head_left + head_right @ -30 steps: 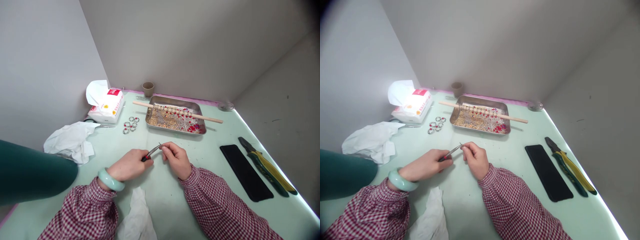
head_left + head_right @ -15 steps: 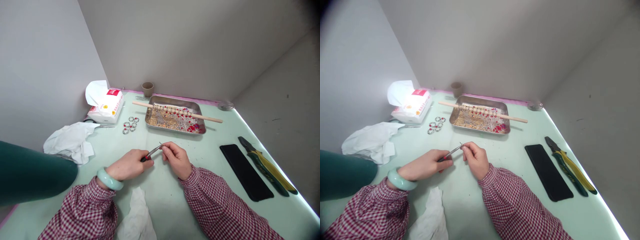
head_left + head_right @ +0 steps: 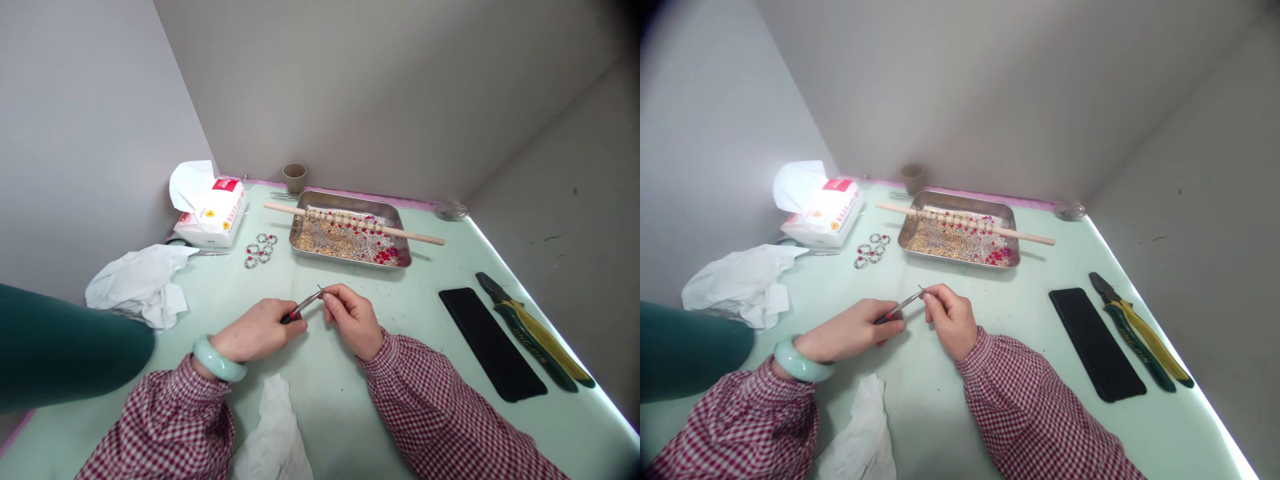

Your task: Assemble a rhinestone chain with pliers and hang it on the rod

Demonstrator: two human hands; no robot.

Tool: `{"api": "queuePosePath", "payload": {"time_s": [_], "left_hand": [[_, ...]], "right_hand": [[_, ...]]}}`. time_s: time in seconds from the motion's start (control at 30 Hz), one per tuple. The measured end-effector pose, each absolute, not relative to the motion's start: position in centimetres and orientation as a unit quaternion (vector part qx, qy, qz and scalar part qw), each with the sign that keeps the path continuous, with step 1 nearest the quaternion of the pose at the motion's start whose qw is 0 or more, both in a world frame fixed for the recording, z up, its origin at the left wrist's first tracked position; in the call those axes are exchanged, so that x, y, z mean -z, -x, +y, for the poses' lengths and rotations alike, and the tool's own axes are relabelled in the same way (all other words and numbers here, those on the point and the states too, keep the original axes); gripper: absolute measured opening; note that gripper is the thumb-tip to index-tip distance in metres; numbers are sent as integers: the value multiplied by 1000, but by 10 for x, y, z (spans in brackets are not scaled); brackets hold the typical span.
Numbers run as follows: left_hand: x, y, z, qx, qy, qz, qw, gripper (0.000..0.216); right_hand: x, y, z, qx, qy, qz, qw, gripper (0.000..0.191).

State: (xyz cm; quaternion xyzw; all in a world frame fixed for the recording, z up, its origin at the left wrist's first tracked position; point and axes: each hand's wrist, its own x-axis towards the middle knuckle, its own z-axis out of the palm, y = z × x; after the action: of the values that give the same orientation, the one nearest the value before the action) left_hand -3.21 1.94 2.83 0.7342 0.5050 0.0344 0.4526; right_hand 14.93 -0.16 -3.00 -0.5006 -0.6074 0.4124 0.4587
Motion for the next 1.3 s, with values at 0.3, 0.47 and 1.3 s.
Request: {"api": "queuePosePath", "payload": {"time_s": [0.3,0.47,1.3], "left_hand": [[-30,31,19,-28,-714,514,473,24],[-28,32,19,-17,-688,519,507,23],[-29,28,19,-61,-740,511,433,23]], "right_hand": [[28,-148,-4,-341,510,-646,454,14],[28,-148,-4,-297,520,-673,435,16],[29,-149,2,-330,549,-634,432,18]]}}
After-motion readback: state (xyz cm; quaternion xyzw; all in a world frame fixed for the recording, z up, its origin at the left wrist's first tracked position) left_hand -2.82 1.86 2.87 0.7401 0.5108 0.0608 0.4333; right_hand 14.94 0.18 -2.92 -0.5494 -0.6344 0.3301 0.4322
